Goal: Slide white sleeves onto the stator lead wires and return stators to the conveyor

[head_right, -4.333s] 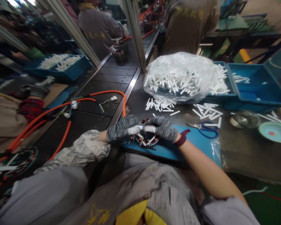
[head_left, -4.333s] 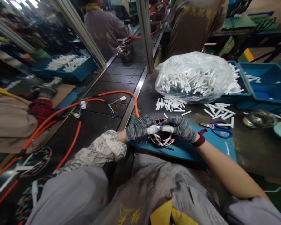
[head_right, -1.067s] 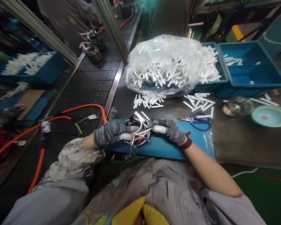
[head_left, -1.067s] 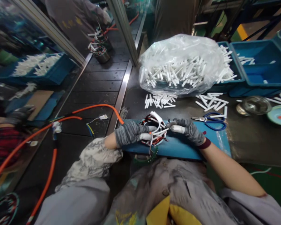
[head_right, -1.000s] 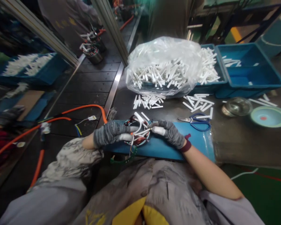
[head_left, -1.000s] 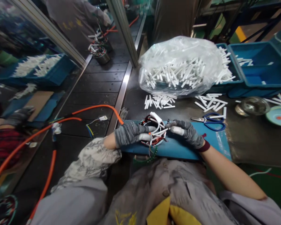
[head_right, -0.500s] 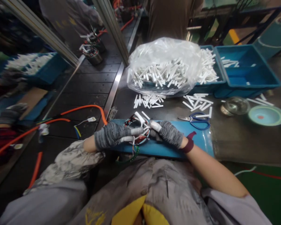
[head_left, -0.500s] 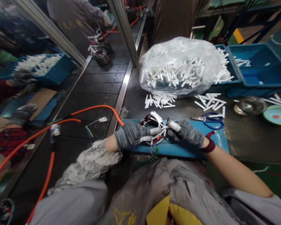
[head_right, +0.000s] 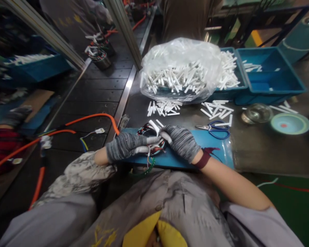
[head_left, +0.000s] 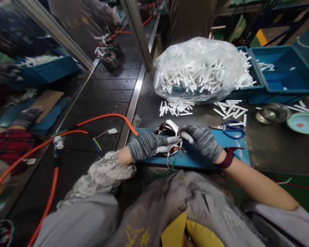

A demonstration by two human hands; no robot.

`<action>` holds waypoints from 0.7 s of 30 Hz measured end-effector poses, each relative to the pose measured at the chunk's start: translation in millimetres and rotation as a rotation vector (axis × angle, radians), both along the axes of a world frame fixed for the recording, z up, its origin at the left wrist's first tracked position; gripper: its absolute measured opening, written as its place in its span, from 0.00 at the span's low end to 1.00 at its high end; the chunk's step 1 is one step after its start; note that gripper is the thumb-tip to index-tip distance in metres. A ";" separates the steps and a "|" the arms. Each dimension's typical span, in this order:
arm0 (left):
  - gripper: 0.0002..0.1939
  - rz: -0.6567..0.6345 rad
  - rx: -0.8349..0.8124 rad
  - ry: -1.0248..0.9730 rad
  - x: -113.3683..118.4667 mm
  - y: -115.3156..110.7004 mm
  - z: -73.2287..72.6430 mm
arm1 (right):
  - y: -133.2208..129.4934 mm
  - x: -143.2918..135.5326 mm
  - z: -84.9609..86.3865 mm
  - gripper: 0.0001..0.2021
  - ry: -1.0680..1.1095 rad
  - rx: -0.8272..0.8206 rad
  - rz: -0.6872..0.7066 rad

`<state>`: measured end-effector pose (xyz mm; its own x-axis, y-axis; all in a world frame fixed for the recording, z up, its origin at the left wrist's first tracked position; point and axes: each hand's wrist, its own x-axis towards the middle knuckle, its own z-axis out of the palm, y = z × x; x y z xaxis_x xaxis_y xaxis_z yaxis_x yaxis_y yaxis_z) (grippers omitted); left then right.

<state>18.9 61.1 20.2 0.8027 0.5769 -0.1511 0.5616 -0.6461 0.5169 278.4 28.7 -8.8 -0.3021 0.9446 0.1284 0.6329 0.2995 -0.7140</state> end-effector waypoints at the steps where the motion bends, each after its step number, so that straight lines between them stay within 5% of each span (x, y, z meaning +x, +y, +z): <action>1: 0.24 0.015 0.031 0.025 -1.3 -3.9 -0.1 | -6.3 3.0 -3.7 0.16 0.089 -0.004 -0.046; 6: 0.33 0.201 0.088 0.095 0.4 -22.1 1.4 | -48.7 15.2 -23.1 0.22 0.229 0.126 -0.484; 11: 0.39 0.271 0.050 0.237 20.5 -29.5 11.9 | -63.8 -10.2 -33.9 0.23 0.053 -0.049 -0.109; 16: 0.30 0.271 0.094 0.379 33.0 -33.5 16.0 | -52.5 -24.5 -34.3 0.20 0.286 -0.195 -0.053; 21: 0.27 0.340 0.098 0.210 21.1 -34.2 -1.2 | -58.7 -20.2 -20.5 0.24 0.725 -0.537 -0.076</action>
